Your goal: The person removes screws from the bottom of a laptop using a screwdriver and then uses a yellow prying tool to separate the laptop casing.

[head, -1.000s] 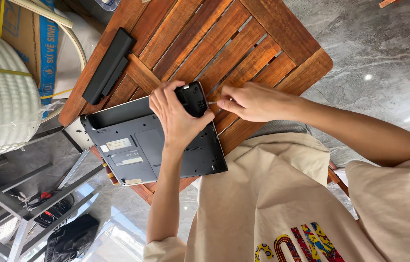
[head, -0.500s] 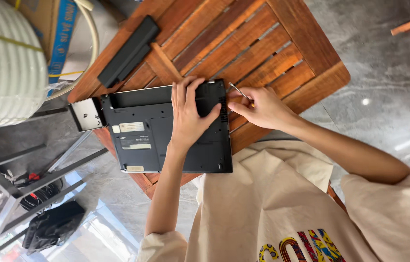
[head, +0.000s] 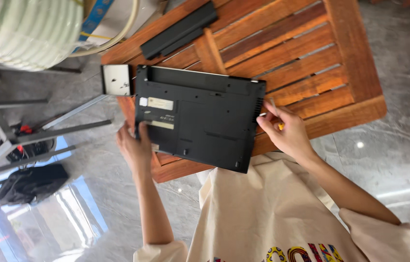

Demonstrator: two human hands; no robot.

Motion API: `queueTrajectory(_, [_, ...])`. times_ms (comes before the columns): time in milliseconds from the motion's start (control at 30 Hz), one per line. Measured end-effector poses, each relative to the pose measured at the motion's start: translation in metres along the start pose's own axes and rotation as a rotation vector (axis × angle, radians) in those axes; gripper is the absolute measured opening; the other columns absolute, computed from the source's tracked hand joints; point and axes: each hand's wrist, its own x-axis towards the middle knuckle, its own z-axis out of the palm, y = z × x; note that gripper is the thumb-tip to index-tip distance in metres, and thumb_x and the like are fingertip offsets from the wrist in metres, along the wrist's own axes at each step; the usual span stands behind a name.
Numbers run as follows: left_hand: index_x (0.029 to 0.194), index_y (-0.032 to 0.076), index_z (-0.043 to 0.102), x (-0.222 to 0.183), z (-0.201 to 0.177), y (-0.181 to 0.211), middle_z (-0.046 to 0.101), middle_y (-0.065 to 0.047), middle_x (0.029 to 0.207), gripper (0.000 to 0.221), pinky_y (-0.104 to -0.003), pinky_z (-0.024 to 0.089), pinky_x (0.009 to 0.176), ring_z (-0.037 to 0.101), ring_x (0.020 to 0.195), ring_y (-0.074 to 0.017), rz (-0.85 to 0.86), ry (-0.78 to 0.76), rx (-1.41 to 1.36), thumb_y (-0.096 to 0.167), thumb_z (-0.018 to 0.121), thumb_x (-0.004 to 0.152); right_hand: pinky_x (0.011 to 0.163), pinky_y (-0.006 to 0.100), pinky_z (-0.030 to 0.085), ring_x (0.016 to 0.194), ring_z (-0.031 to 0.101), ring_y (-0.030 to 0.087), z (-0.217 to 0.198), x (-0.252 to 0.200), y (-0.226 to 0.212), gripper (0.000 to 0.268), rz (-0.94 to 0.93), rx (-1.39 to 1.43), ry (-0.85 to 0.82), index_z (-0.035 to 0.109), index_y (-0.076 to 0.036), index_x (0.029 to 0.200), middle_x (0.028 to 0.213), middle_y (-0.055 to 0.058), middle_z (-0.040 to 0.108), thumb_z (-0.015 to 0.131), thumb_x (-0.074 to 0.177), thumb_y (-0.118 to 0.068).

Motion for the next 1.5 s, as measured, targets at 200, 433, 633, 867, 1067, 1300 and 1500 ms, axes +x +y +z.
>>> queueTrajectory(200, [0.129, 0.007, 0.067, -0.003, 0.007, 0.014, 0.062, -0.013, 0.121, 0.046, -0.053, 0.048, 0.091, 0.061, 0.108, -0.0347, -0.129, -0.008, -0.052, 0.044, 0.064, 0.103, 0.061, 0.026, 0.049, 0.059, 0.059, 0.014, 0.011, -0.006, -0.011, 0.048, -0.003, 0.018, 0.057, 0.071, -0.009, 0.135, 0.096, 0.007, 0.069, 0.082, 0.09, -0.021])
queueTrajectory(433, [0.128, 0.002, 0.066, -0.007, 0.008, 0.018, 0.062, -0.018, 0.117, 0.047, -0.046, 0.048, 0.091, 0.059, 0.106, -0.0364, -0.15, 0.024, -0.155, 0.042, 0.066, 0.103, 0.054, 0.025, 0.045, 0.052, 0.052, 0.008, 0.016, -0.002, -0.007, 0.041, -0.066, 0.032, 0.137, 0.073, -0.005, 0.128, 0.104, 0.008, 0.069, 0.085, 0.091, -0.02])
queueTrajectory(633, [0.124, 0.002, 0.067, -0.015, 0.016, 0.013, 0.063, -0.017, 0.112, 0.043, -0.048, 0.048, 0.092, 0.06, 0.105, -0.0382, -0.19, 0.083, -0.17, 0.038, 0.07, 0.1, 0.055, 0.021, 0.043, 0.056, 0.051, 0.007, 0.014, 0.011, 0.005, 0.038, -0.194, 0.077, 0.168, 0.072, 0.001, 0.126, 0.106, 0.014, 0.067, 0.086, 0.091, -0.007])
queueTrajectory(867, [0.121, 0.007, 0.069, -0.032, 0.017, 0.038, 0.065, -0.013, 0.112, 0.035, -0.043, 0.047, 0.095, 0.06, 0.109, -0.0323, -0.272, 0.073, -0.26, 0.034, 0.069, 0.099, 0.075, 0.018, 0.047, 0.097, 0.057, 0.011, -0.004, 0.024, -0.012, 0.037, -0.127, 0.022, 0.197, 0.071, -0.002, 0.132, 0.114, 0.01, 0.063, 0.086, 0.1, -0.016])
queueTrajectory(1067, [0.123, 0.004, 0.065, -0.043, 0.014, 0.05, 0.061, -0.013, 0.113, 0.038, -0.046, 0.048, 0.093, 0.056, 0.11, -0.0325, -0.326, 0.03, -0.267, 0.034, 0.065, 0.101, 0.072, 0.02, 0.049, 0.085, 0.054, 0.009, -0.013, 0.047, -0.017, 0.038, -0.11, -0.002, 0.179, 0.071, -0.002, 0.13, 0.112, 0.009, 0.063, 0.087, 0.101, -0.02])
queueTrajectory(1300, [0.118, 0.005, 0.057, -0.063, 0.027, 0.035, 0.055, -0.016, 0.108, 0.048, -0.054, 0.051, 0.088, 0.058, 0.106, -0.0417, -0.225, 0.005, -0.149, 0.044, 0.073, 0.096, 0.081, 0.027, 0.05, 0.094, 0.062, 0.01, -0.016, 0.085, -0.01, 0.03, -0.145, 0.032, 0.176, 0.075, -0.009, 0.124, 0.103, 0.006, 0.068, 0.081, 0.101, -0.029])
queueTrajectory(1500, [0.135, 0.01, 0.057, -0.088, 0.001, 0.114, 0.052, -0.02, 0.131, 0.079, -0.057, 0.042, 0.091, 0.052, 0.12, -0.045, 0.021, 0.086, 0.22, 0.065, 0.075, 0.081, 0.032, 0.021, 0.032, 0.038, 0.041, 0.004, -0.049, 0.069, -0.059, 0.04, 0.081, 0.266, -0.007, 0.064, -0.009, 0.13, 0.101, 0.017, 0.07, 0.038, 0.115, -0.036])
